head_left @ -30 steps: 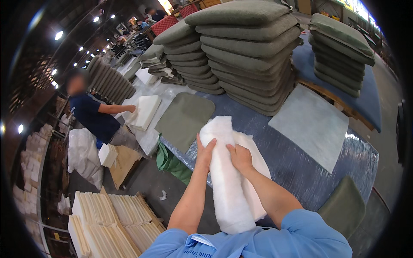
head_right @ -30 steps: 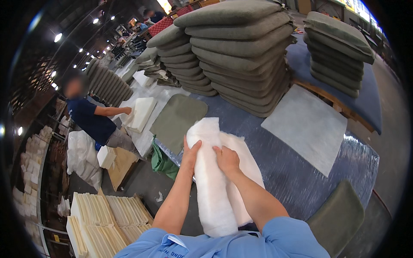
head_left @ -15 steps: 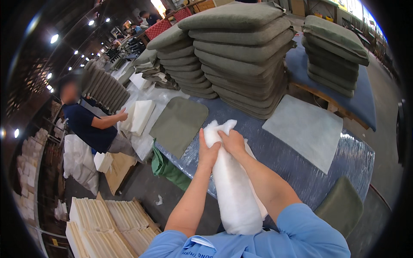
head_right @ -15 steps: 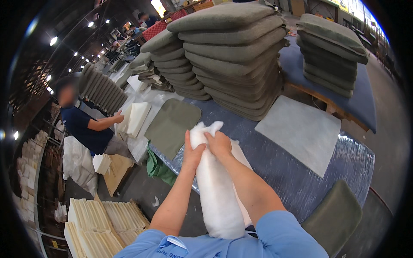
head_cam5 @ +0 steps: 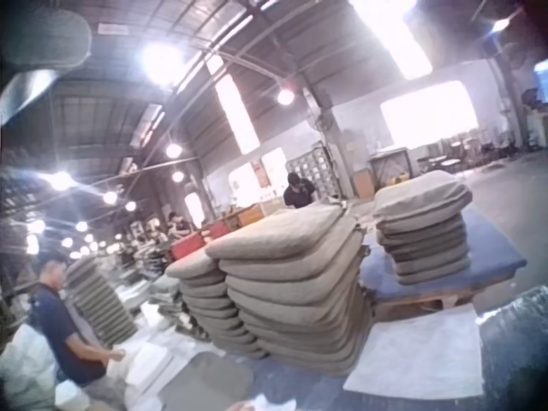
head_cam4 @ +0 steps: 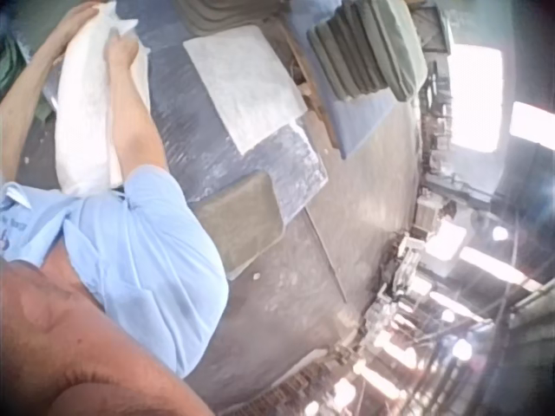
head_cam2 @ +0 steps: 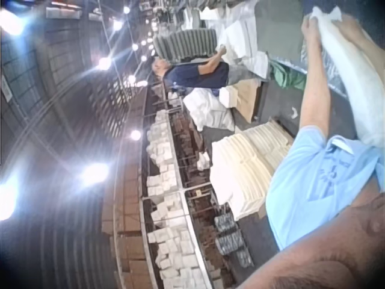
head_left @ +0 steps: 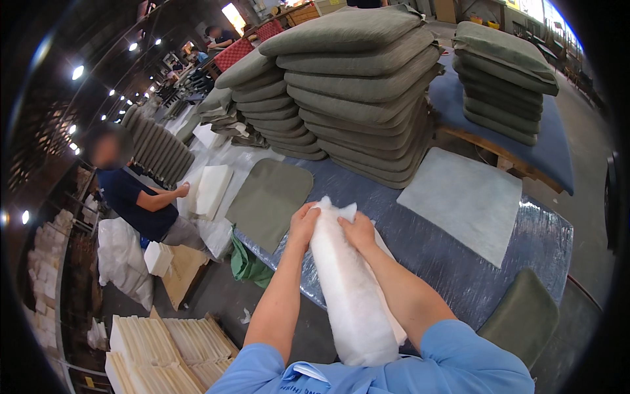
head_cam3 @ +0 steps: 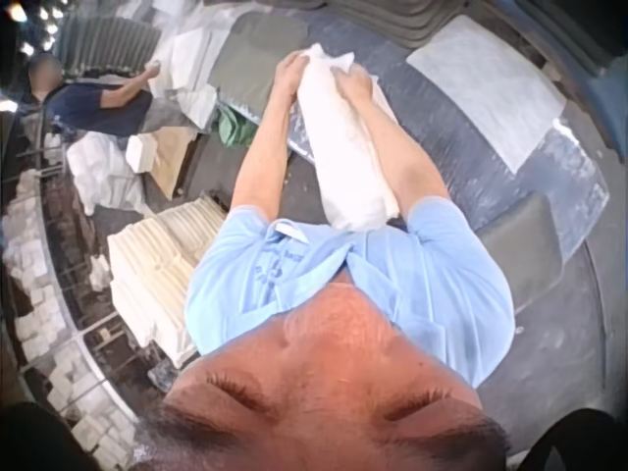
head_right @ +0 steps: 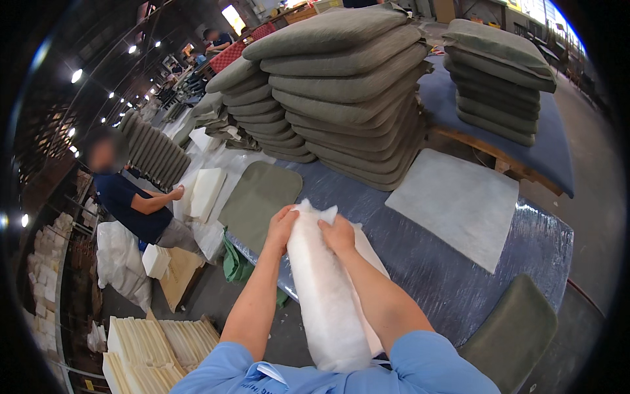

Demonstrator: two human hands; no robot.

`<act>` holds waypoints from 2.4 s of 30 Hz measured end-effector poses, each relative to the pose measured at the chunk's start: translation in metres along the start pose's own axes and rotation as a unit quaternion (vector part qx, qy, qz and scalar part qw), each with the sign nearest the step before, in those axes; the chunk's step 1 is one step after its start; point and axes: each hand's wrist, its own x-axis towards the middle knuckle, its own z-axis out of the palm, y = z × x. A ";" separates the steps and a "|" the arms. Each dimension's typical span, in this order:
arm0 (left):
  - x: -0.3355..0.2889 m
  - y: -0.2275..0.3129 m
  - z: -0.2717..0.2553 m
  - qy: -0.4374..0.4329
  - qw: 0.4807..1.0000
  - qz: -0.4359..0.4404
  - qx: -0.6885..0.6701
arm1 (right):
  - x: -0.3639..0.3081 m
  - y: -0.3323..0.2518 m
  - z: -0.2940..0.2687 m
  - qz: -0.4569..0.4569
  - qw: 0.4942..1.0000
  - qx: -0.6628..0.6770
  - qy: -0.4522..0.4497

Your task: The person folds a white foam sheet on a table, repeatedly adjusting and compressing it by hand. The person then places the folded foam aside and picks up another foam sheet to repeat the process.

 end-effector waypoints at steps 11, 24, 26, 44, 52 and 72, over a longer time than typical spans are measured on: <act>0.009 0.015 0.015 -0.016 0.963 0.082 0.255 | 0.048 -0.043 -0.034 -0.038 0.980 -0.104 -0.162; 0.021 0.027 0.022 -0.036 0.938 -0.005 0.345 | 0.034 0.002 -0.002 -0.053 0.996 0.032 -0.069; 0.024 0.025 0.026 -0.046 0.937 -0.002 0.347 | 0.041 0.011 0.000 -0.039 0.998 0.030 -0.040; 0.019 0.021 0.017 -0.036 0.935 0.008 0.352 | 0.060 -0.026 -0.032 -0.096 0.972 -0.115 -0.179; 0.015 0.045 0.028 -0.098 0.900 -0.014 0.425 | 0.009 -0.010 -0.041 -0.201 0.939 -0.031 -0.277; 0.016 0.039 0.045 -0.002 0.874 0.013 0.485 | 0.007 -0.014 -0.034 -0.062 0.979 -0.002 -0.195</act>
